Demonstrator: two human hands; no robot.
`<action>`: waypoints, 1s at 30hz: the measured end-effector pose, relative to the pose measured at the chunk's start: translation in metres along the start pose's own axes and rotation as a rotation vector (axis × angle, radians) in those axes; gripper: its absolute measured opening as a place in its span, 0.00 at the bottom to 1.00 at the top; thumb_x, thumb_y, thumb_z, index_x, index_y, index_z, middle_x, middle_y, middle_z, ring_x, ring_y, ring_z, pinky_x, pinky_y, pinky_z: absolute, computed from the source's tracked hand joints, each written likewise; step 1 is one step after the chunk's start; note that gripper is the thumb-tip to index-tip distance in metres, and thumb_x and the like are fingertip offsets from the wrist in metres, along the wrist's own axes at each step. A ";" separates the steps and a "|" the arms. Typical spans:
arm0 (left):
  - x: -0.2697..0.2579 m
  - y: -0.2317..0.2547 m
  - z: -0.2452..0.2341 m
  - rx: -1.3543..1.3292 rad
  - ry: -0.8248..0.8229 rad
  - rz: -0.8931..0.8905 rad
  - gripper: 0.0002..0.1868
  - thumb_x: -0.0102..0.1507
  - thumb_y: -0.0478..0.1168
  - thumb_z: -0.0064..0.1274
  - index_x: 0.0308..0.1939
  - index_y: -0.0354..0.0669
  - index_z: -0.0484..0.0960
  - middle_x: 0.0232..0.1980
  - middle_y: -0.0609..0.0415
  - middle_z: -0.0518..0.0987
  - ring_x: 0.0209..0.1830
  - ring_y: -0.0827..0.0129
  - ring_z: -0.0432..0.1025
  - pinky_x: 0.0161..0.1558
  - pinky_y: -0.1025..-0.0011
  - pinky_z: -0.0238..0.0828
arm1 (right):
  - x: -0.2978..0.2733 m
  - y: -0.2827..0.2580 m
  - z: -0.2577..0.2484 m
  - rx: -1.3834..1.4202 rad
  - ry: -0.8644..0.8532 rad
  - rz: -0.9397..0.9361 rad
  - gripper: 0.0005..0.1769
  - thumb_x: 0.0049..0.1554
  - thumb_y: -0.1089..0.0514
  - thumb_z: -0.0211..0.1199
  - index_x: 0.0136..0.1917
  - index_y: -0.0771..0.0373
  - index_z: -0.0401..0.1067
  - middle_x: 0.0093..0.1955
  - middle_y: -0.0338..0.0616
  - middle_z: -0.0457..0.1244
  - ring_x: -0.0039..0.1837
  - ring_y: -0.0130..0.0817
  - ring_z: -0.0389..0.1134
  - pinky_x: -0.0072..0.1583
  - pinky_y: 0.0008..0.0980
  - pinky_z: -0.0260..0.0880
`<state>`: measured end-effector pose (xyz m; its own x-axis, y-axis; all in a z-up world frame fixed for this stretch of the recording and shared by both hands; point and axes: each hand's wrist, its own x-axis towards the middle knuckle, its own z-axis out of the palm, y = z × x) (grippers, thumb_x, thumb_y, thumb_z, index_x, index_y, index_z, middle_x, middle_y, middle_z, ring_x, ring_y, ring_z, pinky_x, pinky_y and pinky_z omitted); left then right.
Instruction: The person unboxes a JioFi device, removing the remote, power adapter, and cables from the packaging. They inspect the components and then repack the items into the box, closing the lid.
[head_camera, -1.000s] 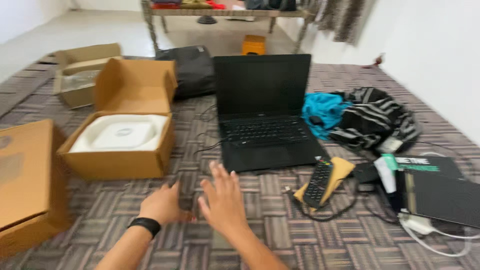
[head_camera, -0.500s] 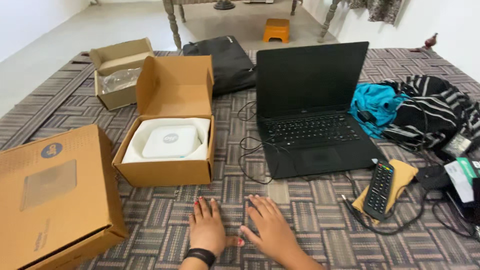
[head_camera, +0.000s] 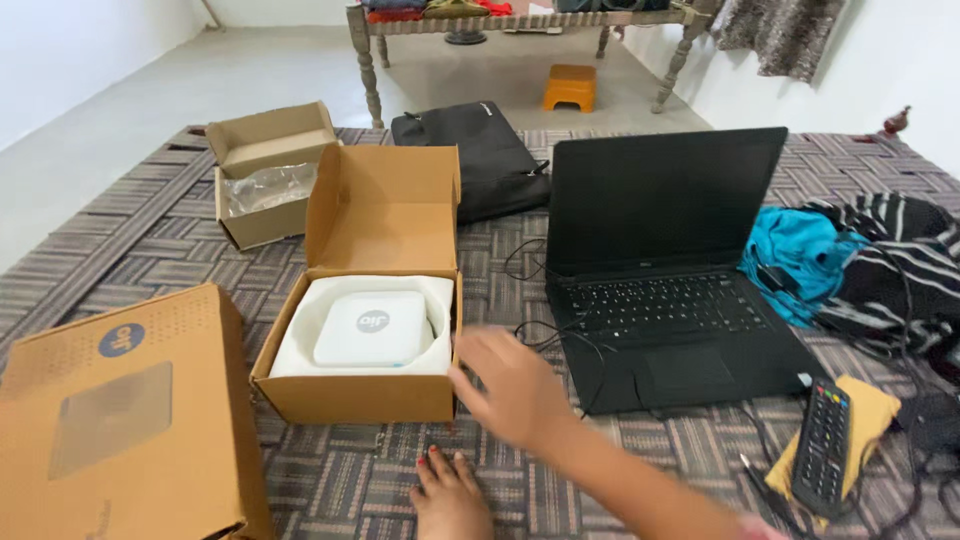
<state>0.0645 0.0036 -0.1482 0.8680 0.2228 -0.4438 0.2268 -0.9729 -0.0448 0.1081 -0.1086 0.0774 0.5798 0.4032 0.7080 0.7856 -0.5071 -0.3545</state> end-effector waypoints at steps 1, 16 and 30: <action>0.013 0.000 0.025 0.019 -0.007 -0.002 0.35 0.73 0.46 0.38 0.81 0.45 0.42 0.83 0.34 0.33 0.83 0.37 0.33 0.73 0.37 0.44 | 0.028 0.009 0.012 -0.008 -0.106 0.061 0.19 0.59 0.52 0.63 0.59 0.66 0.71 0.57 0.53 0.67 0.59 0.52 0.69 0.57 0.44 0.71; -0.038 -0.186 -0.204 -0.728 0.516 0.293 0.21 0.64 0.51 0.51 0.53 0.41 0.82 0.42 0.37 0.83 0.45 0.48 0.80 0.46 0.57 0.77 | 0.106 0.030 0.121 -0.282 -0.483 0.443 0.37 0.59 0.39 0.60 0.74 0.59 0.60 0.49 0.61 0.69 0.52 0.58 0.72 0.52 0.52 0.73; 0.067 -0.175 -0.299 -0.368 0.278 0.073 0.35 0.65 0.66 0.45 0.53 0.37 0.85 0.58 0.35 0.80 0.61 0.42 0.74 0.64 0.53 0.68 | 0.111 0.044 0.133 -0.005 -0.267 0.904 0.36 0.57 0.50 0.61 0.72 0.57 0.49 0.57 0.56 0.67 0.58 0.56 0.69 0.59 0.53 0.67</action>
<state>0.2145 0.2075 0.0976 0.9615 0.2114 -0.1754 0.2587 -0.9114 0.3201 0.2360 0.0146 0.0594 0.9999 0.0165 0.0023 0.0135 -0.7163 -0.6976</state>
